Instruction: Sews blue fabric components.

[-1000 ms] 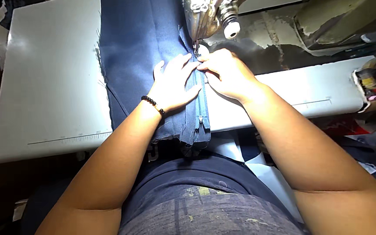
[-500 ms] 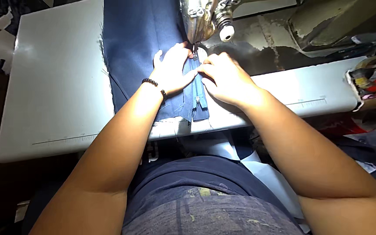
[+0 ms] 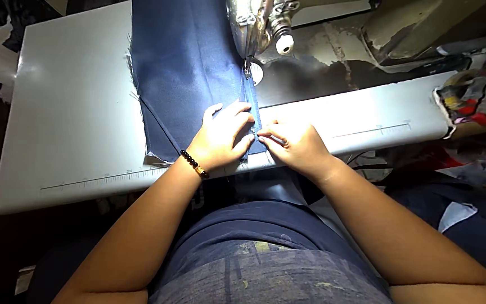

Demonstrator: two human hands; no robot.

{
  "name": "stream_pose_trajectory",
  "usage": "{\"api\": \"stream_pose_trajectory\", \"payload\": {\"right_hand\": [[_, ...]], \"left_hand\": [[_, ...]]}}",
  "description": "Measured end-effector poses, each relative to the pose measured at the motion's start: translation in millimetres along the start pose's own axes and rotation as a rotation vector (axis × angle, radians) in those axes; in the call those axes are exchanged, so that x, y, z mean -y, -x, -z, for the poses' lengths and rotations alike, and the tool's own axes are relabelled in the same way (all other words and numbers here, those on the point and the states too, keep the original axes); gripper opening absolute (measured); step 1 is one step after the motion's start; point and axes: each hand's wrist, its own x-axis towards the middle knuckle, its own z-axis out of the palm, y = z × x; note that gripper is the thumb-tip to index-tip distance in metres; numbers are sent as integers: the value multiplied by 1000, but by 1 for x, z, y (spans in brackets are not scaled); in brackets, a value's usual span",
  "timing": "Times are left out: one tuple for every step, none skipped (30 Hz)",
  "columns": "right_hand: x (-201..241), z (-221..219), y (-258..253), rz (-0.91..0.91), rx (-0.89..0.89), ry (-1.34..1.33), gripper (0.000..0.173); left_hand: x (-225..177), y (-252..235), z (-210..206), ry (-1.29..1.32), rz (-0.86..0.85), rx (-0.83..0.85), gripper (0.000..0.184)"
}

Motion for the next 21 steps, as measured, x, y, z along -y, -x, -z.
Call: {"api": "stream_pose_trajectory", "payload": {"right_hand": [[-2,-1,2,8,-10,-8,17],[-3,-3,4,17,-16,-13,18],[-5,-3,5,28,-18,-14,20],[-5,-3,7,37,-14,-15,21],[-5,-3,9,44,-6,-13,22],[-5,-2,10,48,3,-14,22],[-4,-1,11,49,13,-18,23],[-4,1,13,48,24,-18,23],[-3,2,14,49,31,-23,22],[-2,4,16,50,34,-24,22],[-2,5,17,48,29,-24,21],[-2,5,18,44,16,-23,21],[-2,4,18,38,-3,-19,21],[-3,3,17,28,-21,-23,22],[-4,2,17,19,-25,-32,22],[-4,2,16,13,-22,-43,22],[-4,2,15,11,-15,-55,22],[-5,2,15,11,-7,-61,21],[-5,2,15,14,0,-69,21],[-5,2,15,19,-1,-72,21],[-6,2,15,23,-2,-72,21]], "left_hand": [[0,0,-1,-6,-6,-5,43],[1,1,-1,-9,-14,-13,43],[1,1,-2,-15,-22,-18,43],[1,2,-3,-25,-33,-22,43],[1,2,-3,-33,-38,-18,43],[0,2,-3,-39,-37,-5,44],[0,1,-3,-44,-35,4,44],[-1,2,-2,-43,-37,7,44],[-2,2,-2,-41,-40,8,43],[-3,2,-1,-35,-43,11,43],[-4,3,-2,-34,-48,5,42],[-4,3,-3,-29,-48,2,40],[-5,4,-4,-18,-45,-2,39],[-6,5,-3,-11,-36,3,38],[-8,6,-3,-6,-27,11,38],[-8,7,-3,-2,-20,14,37],[-8,7,-3,3,-18,12,37],[-8,7,-3,5,-21,5,37],[-8,7,-3,9,-23,1,37],[-7,7,-3,10,-24,-1,37],[-7,7,-3,10,-25,-2,37]]}}
